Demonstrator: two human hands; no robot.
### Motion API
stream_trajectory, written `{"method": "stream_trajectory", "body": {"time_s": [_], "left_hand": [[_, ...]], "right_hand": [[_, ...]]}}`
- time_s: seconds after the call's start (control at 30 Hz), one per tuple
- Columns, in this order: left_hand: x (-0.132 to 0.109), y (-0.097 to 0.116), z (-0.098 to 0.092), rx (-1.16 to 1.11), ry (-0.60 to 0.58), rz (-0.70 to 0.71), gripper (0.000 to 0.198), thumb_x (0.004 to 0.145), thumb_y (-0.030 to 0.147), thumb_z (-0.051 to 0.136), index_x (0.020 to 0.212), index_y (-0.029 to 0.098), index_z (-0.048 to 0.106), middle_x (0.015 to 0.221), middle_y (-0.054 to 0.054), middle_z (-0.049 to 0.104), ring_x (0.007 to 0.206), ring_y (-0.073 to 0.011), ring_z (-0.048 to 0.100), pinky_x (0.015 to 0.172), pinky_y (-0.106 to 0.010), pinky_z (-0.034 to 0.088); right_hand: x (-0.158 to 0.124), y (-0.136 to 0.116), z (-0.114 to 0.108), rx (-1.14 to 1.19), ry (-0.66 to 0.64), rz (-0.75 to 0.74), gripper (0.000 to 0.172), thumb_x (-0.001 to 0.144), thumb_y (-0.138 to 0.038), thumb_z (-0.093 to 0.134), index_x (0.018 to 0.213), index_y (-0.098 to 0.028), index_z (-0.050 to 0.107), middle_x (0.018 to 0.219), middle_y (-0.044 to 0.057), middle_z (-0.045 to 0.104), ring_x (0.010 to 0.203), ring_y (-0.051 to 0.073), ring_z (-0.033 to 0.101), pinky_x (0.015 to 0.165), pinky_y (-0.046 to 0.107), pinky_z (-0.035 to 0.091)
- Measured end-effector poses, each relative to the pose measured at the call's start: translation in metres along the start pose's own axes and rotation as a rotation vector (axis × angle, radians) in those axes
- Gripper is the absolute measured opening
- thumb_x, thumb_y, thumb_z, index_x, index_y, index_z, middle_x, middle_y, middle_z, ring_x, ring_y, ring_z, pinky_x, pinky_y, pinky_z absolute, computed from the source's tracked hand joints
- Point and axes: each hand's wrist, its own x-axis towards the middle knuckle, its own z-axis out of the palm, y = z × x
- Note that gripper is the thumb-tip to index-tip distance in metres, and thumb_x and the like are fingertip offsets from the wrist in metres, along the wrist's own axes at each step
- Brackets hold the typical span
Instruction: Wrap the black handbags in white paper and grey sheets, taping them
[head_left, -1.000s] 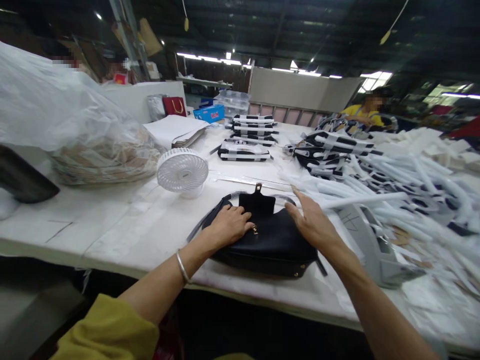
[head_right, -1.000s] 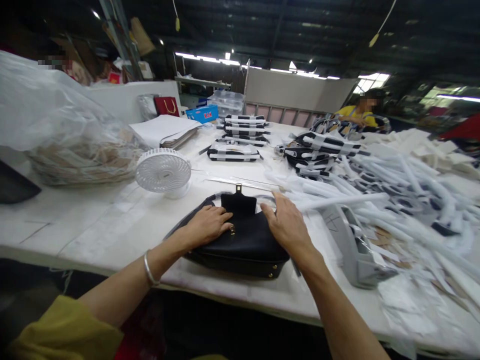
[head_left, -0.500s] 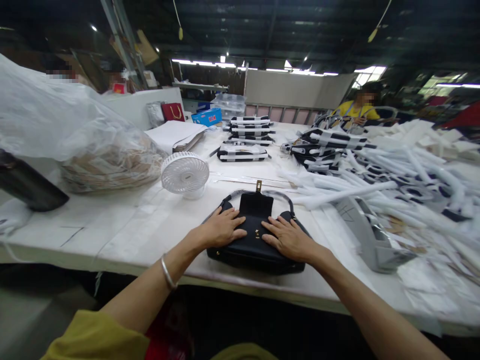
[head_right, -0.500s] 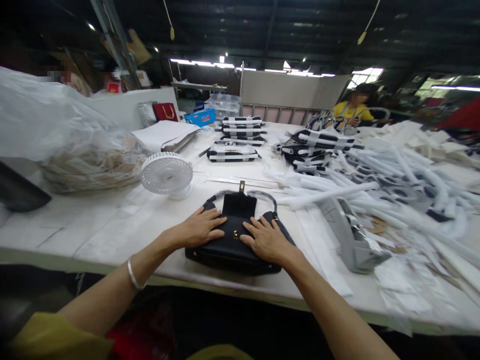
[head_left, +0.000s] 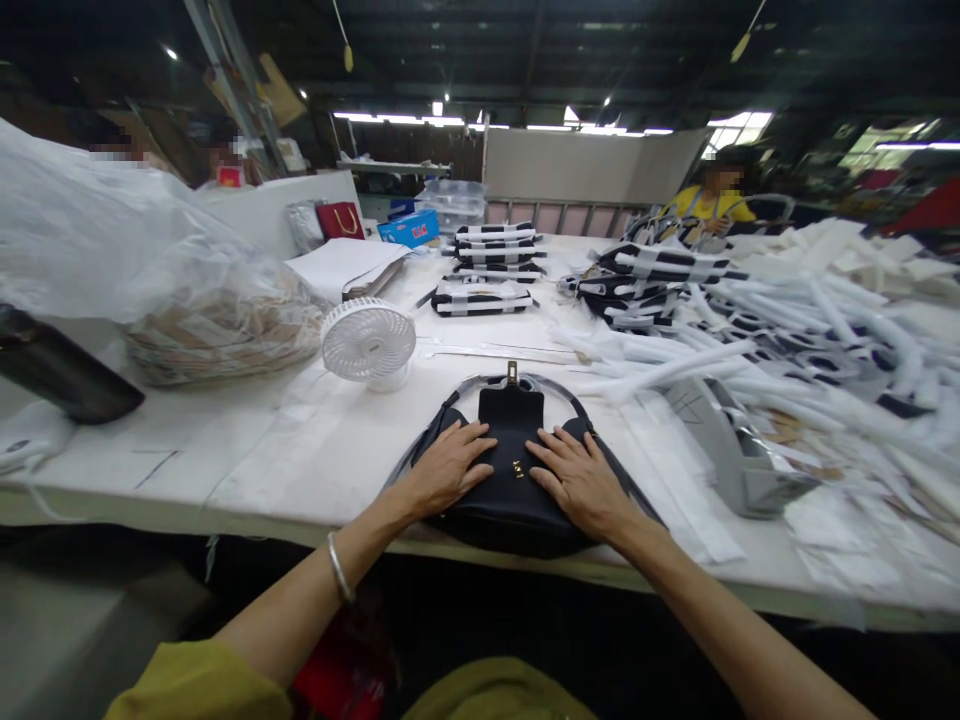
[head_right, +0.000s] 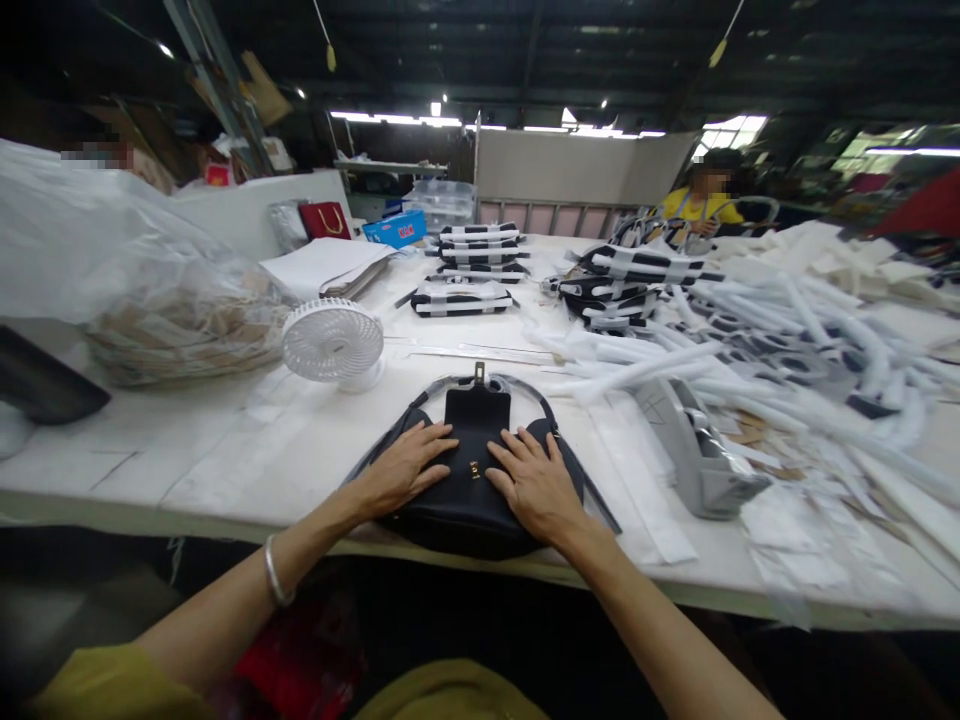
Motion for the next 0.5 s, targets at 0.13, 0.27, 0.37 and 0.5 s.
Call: {"method": "stream_trajectory", "body": {"time_s": [0.13, 0.27, 0.37, 0.5], "left_hand": [[0.009, 0.015, -0.031, 0.006, 0.046, -0.043, 0.02, 0.099, 0.034, 0.054, 0.094, 0.018, 0.065, 0.101, -0.005, 0.066, 0.099, -0.0187, 0.061, 0.092, -0.03, 0.049], [0.025, 0.041, -0.049, 0.143, -0.146, -0.006, 0.031, 0.097, 0.045, 0.054, 0.085, 0.019, 0.066, 0.085, -0.005, 0.068, 0.085, -0.0221, 0.065, 0.077, -0.031, 0.051], [0.04, 0.059, -0.043, 0.225, -0.276, -0.012, 0.034, 0.099, 0.044, 0.048, 0.092, 0.019, 0.07, 0.088, -0.008, 0.072, 0.085, -0.0262, 0.069, 0.075, -0.035, 0.054], [0.053, 0.069, -0.029, 0.296, -0.343, -0.076, 0.027, 0.094, 0.035, 0.053, 0.095, 0.016, 0.073, 0.088, -0.015, 0.073, 0.086, -0.0307, 0.071, 0.078, -0.042, 0.057]], "right_hand": [[0.005, -0.01, -0.009, 0.056, -0.099, -0.006, 0.062, 0.097, -0.064, 0.039, 0.147, -0.028, 0.047, 0.158, 0.008, 0.037, 0.148, 0.033, 0.027, 0.119, 0.066, 0.009], [0.008, -0.015, -0.015, 0.125, -0.196, -0.027, 0.075, 0.094, -0.069, 0.038, 0.151, -0.02, 0.041, 0.16, 0.014, 0.03, 0.15, 0.032, 0.023, 0.12, 0.063, 0.008], [0.008, -0.014, -0.015, 0.123, -0.199, -0.062, 0.074, 0.095, -0.064, 0.043, 0.151, -0.017, 0.04, 0.159, 0.016, 0.031, 0.15, 0.031, 0.024, 0.121, 0.06, 0.009], [0.006, -0.014, -0.013, 0.152, -0.151, -0.055, 0.075, 0.092, -0.065, 0.049, 0.149, -0.017, 0.044, 0.158, 0.016, 0.033, 0.149, 0.031, 0.025, 0.121, 0.06, 0.008]]}}
